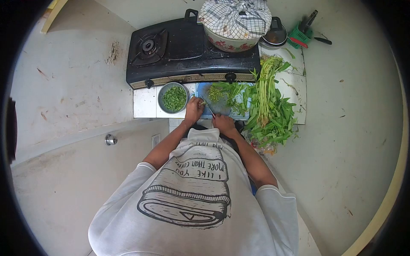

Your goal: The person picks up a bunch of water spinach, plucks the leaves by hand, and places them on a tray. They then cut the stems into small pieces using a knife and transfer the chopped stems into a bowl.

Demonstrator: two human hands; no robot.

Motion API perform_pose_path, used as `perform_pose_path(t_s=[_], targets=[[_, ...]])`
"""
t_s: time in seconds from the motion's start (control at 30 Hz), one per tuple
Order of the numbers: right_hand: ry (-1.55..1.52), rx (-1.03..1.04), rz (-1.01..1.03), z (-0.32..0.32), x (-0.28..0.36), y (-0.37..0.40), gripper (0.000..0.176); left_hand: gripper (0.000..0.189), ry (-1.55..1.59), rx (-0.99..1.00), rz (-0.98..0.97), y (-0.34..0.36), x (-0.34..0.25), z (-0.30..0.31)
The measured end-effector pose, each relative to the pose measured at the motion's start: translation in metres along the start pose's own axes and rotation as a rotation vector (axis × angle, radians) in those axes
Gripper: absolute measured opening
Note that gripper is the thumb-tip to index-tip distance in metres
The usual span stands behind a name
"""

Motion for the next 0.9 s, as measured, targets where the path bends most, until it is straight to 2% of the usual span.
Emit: perform_pose_path(t_s=[0.43,0.73,0.9], targets=[[-0.024,-0.031,-0.079,-0.003,0.0,-0.011,0.044,0.015,0.006,0.022,-0.019,-0.002,0.004,-0.001],[-0.023,-0.059,0.02,0.002,0.001,-0.004,0.043,0.015,0.013,0.019,-0.004,0.0,0.004,0.0],[-0.038,0.009,0.025,-0.004,0.002,-0.008,0.044,0.014,0.02,-0.001,-0.014,0.001,0.009,-0.001]])
Point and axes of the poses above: each hand's wrist, its own y-axis away from the middle knuckle, its own z-axis out of the back of the hand, x = y × z, the point moved 1 cm from there along -y, towards the middle knuckle, and after that the axes turned 15 degrees about y, right-handed, at the moved point
